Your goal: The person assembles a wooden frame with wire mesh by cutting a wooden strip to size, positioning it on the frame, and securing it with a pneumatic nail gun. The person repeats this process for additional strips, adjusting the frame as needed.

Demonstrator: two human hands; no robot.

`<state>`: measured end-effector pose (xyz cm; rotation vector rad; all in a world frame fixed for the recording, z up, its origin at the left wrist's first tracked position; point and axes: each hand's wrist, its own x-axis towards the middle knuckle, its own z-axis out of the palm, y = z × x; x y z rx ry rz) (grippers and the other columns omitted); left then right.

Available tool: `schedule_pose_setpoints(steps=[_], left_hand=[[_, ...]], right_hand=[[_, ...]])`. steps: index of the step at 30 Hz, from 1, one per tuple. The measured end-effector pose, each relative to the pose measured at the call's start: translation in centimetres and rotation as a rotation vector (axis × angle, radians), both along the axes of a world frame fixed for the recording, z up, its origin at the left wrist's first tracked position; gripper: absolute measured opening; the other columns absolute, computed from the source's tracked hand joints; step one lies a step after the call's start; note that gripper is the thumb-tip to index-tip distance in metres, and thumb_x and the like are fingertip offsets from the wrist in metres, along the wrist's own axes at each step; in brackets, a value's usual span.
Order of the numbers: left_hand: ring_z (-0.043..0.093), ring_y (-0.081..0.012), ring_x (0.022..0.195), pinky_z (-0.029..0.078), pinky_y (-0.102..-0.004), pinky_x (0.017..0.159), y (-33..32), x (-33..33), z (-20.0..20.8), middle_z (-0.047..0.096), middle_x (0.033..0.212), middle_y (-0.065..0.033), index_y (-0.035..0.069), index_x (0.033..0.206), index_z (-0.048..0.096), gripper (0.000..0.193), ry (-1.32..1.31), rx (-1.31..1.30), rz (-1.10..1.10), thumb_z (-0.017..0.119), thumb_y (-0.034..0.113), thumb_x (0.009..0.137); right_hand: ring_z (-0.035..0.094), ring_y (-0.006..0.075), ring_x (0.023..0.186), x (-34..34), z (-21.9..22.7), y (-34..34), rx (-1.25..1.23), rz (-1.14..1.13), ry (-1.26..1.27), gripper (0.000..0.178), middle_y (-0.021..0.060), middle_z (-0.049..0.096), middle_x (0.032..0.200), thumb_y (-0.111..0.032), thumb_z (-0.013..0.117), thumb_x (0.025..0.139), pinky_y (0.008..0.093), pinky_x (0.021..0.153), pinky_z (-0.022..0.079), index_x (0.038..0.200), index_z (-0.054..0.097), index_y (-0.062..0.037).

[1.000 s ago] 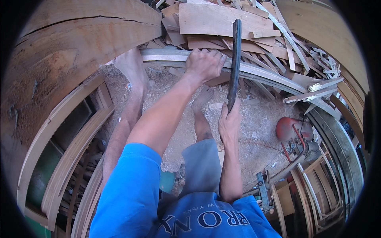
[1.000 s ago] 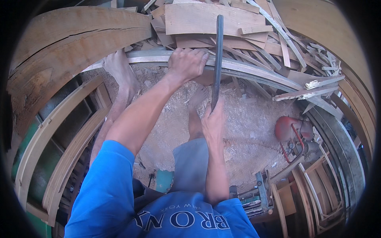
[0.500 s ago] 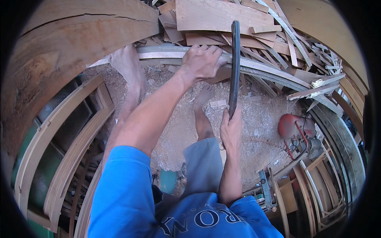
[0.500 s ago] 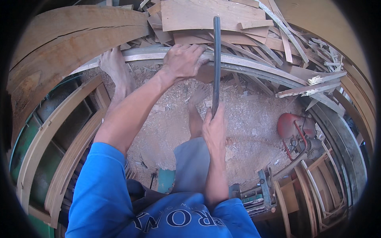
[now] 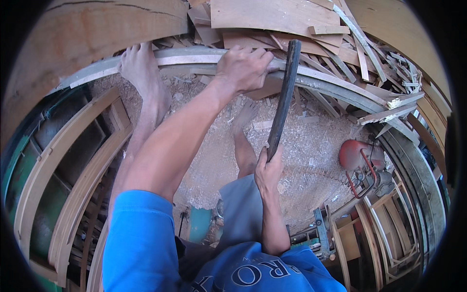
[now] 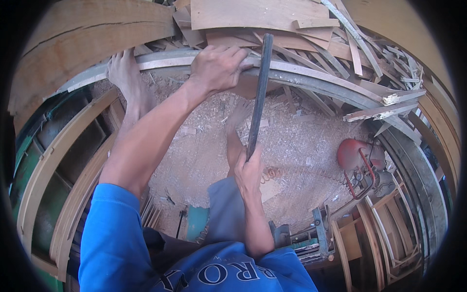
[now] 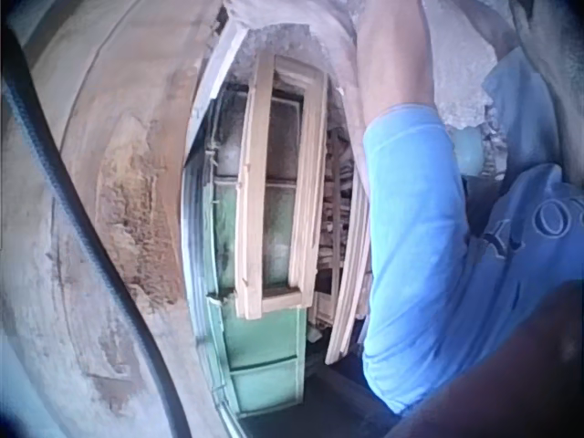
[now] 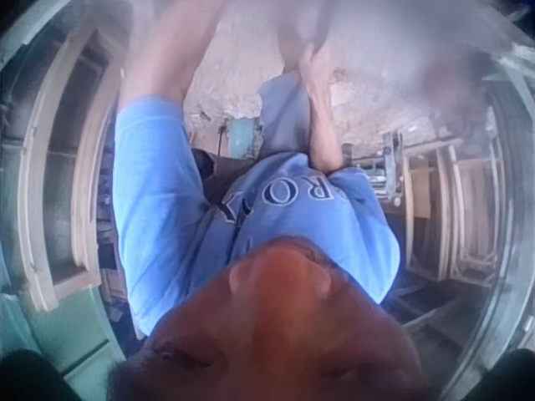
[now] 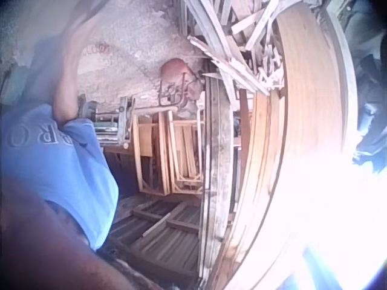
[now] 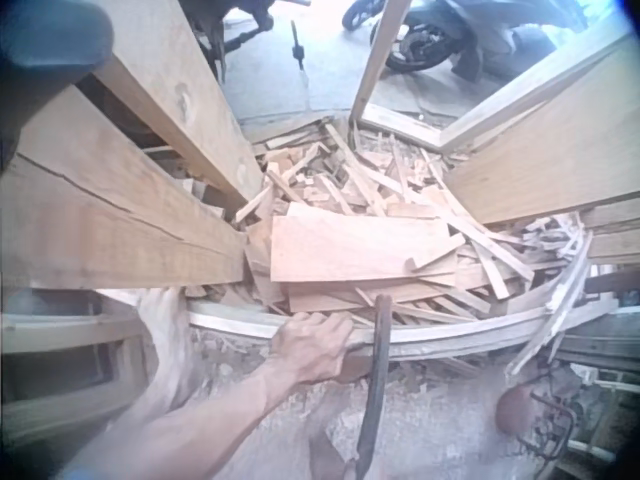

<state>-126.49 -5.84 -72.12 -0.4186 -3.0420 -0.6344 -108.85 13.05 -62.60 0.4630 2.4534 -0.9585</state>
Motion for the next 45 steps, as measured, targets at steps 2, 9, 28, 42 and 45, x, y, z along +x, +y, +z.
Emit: schedule_pose_setpoints(steps=[2, 9, 28, 42, 45], left_hand=[[0.071, -0.0221, 0.082, 0.055, -0.0385, 0.074, 0.0, -0.1, 0.1, 0.071, 0.092, -0.0014, 0.014, 0.107, 0.068, 0.024, -0.024, 0.000, -0.004, 0.064, 0.032, 0.091], [0.071, -0.0224, 0.080, 0.054, -0.0375, 0.070, 1.0, 0.2, 1.1, 0.070, 0.089, -0.0026, 0.015, 0.102, 0.068, 0.021, 0.040, -0.022, -0.010, 0.063, 0.033, 0.093], [0.070, -0.0207, 0.076, 0.051, -0.0357, 0.071, 0.5, 0.0, 1.0, 0.071, 0.083, -0.0020, 0.016, 0.097, 0.068, 0.017, -0.053, 0.003, 0.043, 0.066, 0.031, 0.090], [0.068, -0.0220, 0.075, 0.051, -0.0377, 0.067, 2.1, -0.4, 0.6, 0.067, 0.083, -0.0017, 0.016, 0.099, 0.067, 0.018, 0.022, 0.000, -0.003, 0.064, 0.032, 0.092], [0.070, -0.0248, 0.079, 0.053, -0.0392, 0.070, 1.8, -0.9, 1.0, 0.070, 0.087, -0.0045, 0.014, 0.101, 0.067, 0.023, 0.067, 0.027, 0.017, 0.062, 0.036, 0.095]], right_hand=[[0.061, 0.0348, 0.067, -0.7, 0.1, 0.1, -0.008, -0.011, -0.040, 0.020, 0.0206, 0.062, 0.078, -0.010, 0.055, 0.100, 0.0451, 0.067, 0.049, 0.117, 0.053, -0.0004], [0.067, 0.0456, 0.079, 0.9, 4.8, 1.6, 0.096, 0.005, -0.197, 0.019, 0.0262, 0.061, 0.081, -0.014, 0.056, 0.099, 0.0498, 0.069, 0.048, 0.113, 0.052, -0.0013], [0.063, 0.0302, 0.069, -2.1, 3.7, -0.7, -0.013, -0.053, -0.116, 0.018, 0.0183, 0.061, 0.077, -0.010, 0.055, 0.098, 0.0438, 0.065, 0.048, 0.115, 0.054, -0.0020], [0.067, 0.0483, 0.076, 7.9, 5.9, 4.1, -0.013, -0.005, -0.033, 0.019, 0.0252, 0.065, 0.078, -0.008, 0.055, 0.098, 0.0493, 0.068, 0.051, 0.114, 0.054, 0.0017], [0.069, 0.0458, 0.078, 8.1, 7.9, 5.6, -0.050, -0.154, -0.171, 0.019, 0.0247, 0.067, 0.080, -0.011, 0.055, 0.100, 0.0474, 0.069, 0.053, 0.113, 0.053, 0.0031]])
